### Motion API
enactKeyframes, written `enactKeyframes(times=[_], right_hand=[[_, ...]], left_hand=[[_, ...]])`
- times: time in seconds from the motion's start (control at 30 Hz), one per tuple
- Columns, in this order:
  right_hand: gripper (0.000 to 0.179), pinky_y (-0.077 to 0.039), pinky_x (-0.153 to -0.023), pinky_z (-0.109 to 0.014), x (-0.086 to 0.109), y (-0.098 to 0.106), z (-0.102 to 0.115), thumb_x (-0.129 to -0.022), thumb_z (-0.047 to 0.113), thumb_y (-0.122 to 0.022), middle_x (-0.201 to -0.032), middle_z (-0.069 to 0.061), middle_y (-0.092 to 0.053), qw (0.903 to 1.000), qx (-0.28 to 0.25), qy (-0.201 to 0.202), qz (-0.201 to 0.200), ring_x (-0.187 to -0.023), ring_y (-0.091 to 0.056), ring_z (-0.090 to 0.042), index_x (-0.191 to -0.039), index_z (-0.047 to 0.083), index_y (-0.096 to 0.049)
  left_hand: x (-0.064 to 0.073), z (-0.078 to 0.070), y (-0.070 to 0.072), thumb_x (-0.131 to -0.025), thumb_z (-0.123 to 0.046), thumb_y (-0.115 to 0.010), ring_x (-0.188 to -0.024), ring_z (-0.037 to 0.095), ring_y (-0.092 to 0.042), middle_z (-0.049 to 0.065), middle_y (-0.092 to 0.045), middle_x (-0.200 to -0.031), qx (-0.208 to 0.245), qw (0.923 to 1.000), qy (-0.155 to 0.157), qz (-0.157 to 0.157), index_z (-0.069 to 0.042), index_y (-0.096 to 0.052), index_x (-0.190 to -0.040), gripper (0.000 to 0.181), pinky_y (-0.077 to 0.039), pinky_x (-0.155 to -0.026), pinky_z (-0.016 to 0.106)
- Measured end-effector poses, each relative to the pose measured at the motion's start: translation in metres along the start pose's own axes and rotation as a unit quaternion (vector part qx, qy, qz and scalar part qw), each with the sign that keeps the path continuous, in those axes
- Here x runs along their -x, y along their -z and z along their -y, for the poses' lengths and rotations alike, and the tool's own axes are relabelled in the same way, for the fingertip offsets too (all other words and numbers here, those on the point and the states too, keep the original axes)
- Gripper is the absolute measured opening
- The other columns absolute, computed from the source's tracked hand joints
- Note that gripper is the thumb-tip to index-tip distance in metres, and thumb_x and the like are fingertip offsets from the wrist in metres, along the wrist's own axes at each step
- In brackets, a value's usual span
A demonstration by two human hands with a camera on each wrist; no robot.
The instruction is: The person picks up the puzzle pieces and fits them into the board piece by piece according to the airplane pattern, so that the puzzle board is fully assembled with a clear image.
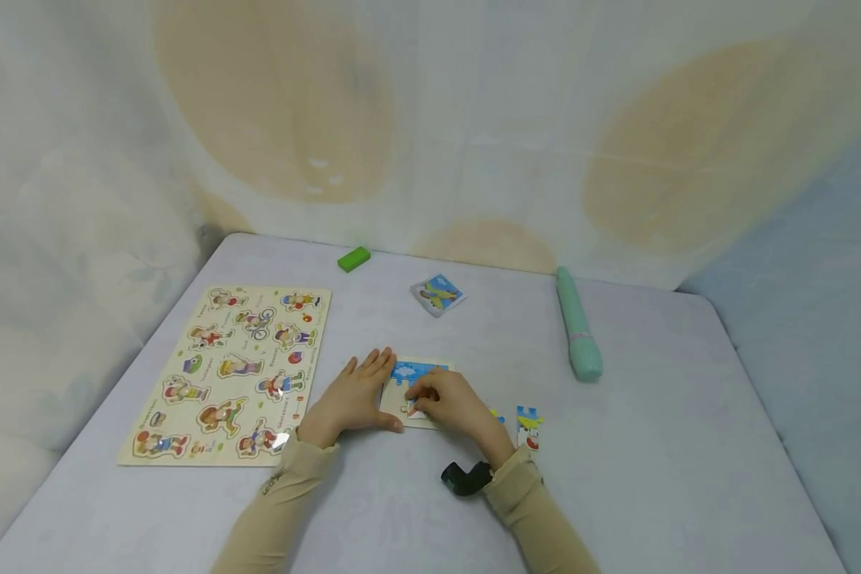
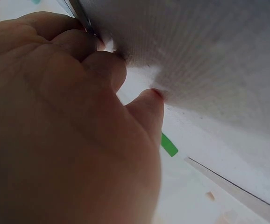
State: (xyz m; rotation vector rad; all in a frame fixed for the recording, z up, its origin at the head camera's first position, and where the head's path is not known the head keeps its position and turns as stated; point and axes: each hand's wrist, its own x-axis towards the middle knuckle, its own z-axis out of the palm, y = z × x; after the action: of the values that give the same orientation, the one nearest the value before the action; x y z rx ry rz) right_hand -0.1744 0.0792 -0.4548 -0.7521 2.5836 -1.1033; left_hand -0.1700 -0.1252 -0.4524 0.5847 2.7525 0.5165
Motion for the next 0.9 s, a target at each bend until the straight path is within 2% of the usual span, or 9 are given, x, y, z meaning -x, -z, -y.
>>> enactKeyframes(times=[0.27,0.43,0.6,0.73,0.9], right_hand=[[0.013,-0.040,-0.058,-0.017,0.0011,-0.0011,0.0017,-0.086,0.003,-0.069,-0.081,0.000,-0.061,1.0000,-0.001,-0.002,0.000,-0.067,-0.048,-0.008,-0.098,0.007,-0.073],[0.024,-0.040,-0.057,-0.017,0.0005,-0.0023,0.0004,-0.086,0.002,-0.069,-0.079,0.001,-0.059,1.0000,-0.003,-0.001,0.002,-0.064,-0.046,-0.007,-0.109,0.005,-0.070],[0.035,-0.040,-0.055,-0.016,-0.0010,-0.0052,0.0006,-0.086,0.005,-0.070,-0.079,0.002,-0.059,0.9997,-0.010,-0.021,-0.005,-0.061,-0.046,-0.005,-0.120,0.005,-0.064],[0.036,-0.040,-0.055,-0.016,-0.0010,-0.0065,0.0025,-0.086,0.006,-0.071,-0.079,0.001,-0.060,0.9991,-0.020,-0.036,-0.013,-0.061,-0.047,-0.005,-0.120,0.006,-0.063],[0.034,-0.040,-0.055,-0.016,0.0010,-0.0054,0.0019,-0.086,0.006,-0.071,-0.080,0.000,-0.060,0.9990,-0.029,-0.033,-0.011,-0.061,-0.047,-0.006,-0.119,0.005,-0.064]], left_hand=[[0.0015,-0.0006,0.0015,-0.070,-0.056,-0.079,-0.151,0.033,-0.014,0.013,-0.018,-0.162,-0.004,1.0000,-0.001,0.001,-0.002,-0.023,-0.153,0.114,-0.013,-0.121,0.057],[0.0022,-0.0009,0.0022,-0.069,-0.057,-0.079,-0.151,0.034,-0.014,0.014,-0.018,-0.161,-0.004,1.0000,-0.003,0.000,-0.002,-0.023,-0.153,0.115,-0.013,-0.120,0.058],[0.0022,-0.0006,0.0026,-0.069,-0.057,-0.079,-0.150,0.034,-0.015,0.014,-0.019,-0.161,-0.005,1.0000,-0.002,-0.002,-0.001,-0.023,-0.153,0.115,-0.014,-0.120,0.058],[0.0016,0.0000,0.0028,-0.068,-0.057,-0.079,-0.150,0.034,-0.015,0.014,-0.019,-0.161,-0.006,1.0000,-0.003,-0.006,-0.001,-0.023,-0.153,0.115,-0.014,-0.120,0.058],[0.0009,-0.0005,0.0015,-0.068,-0.057,-0.079,-0.150,0.035,-0.016,0.014,-0.020,-0.161,-0.005,0.9999,-0.006,-0.007,-0.001,-0.024,-0.152,0.115,-0.015,-0.120,0.058]])
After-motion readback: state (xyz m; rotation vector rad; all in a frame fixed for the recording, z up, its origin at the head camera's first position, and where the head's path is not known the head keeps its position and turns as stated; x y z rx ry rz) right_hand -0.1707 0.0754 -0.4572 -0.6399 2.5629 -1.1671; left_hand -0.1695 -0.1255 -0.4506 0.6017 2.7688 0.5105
